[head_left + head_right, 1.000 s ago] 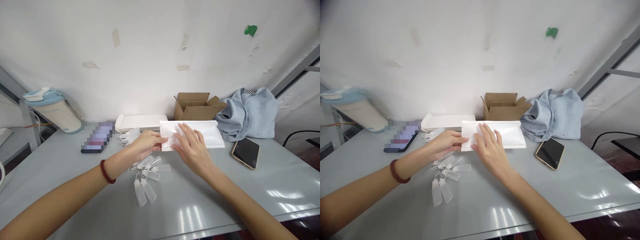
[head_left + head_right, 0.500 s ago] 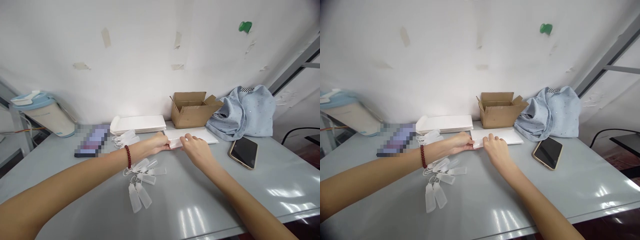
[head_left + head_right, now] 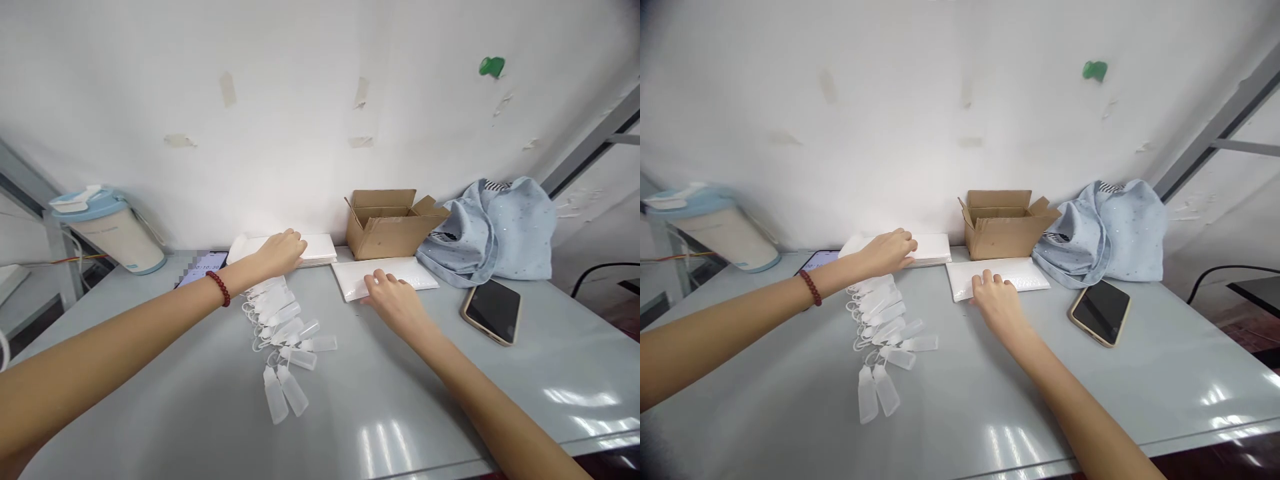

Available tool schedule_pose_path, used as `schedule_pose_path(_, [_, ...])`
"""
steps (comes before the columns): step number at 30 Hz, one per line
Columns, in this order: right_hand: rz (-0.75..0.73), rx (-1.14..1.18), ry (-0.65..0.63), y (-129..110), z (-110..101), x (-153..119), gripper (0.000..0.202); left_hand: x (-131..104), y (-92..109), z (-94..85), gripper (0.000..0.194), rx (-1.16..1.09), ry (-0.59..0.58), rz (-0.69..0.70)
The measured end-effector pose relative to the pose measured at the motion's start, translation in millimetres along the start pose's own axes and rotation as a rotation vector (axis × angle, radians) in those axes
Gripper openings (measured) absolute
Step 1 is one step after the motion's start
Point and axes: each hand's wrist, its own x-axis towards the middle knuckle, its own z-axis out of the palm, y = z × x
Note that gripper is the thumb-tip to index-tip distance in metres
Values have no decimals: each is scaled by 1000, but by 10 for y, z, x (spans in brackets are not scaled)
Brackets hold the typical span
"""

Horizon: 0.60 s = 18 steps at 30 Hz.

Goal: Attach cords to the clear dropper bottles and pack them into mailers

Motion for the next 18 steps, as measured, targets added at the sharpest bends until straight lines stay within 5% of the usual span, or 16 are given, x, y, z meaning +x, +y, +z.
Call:
schedule_pose_path(4, [0, 36, 39, -16, -22, -9, 38, 13, -55, 63, 20, 246, 5, 112])
schedule_pose_path(13, [-19, 104, 105, -59, -36, -8, 48, 120, 61, 170, 23, 499, 49, 216])
schedule_pose_path(18, [-142, 206, 479, -99, -17, 0, 58, 137, 273, 9, 25, 562, 111, 220])
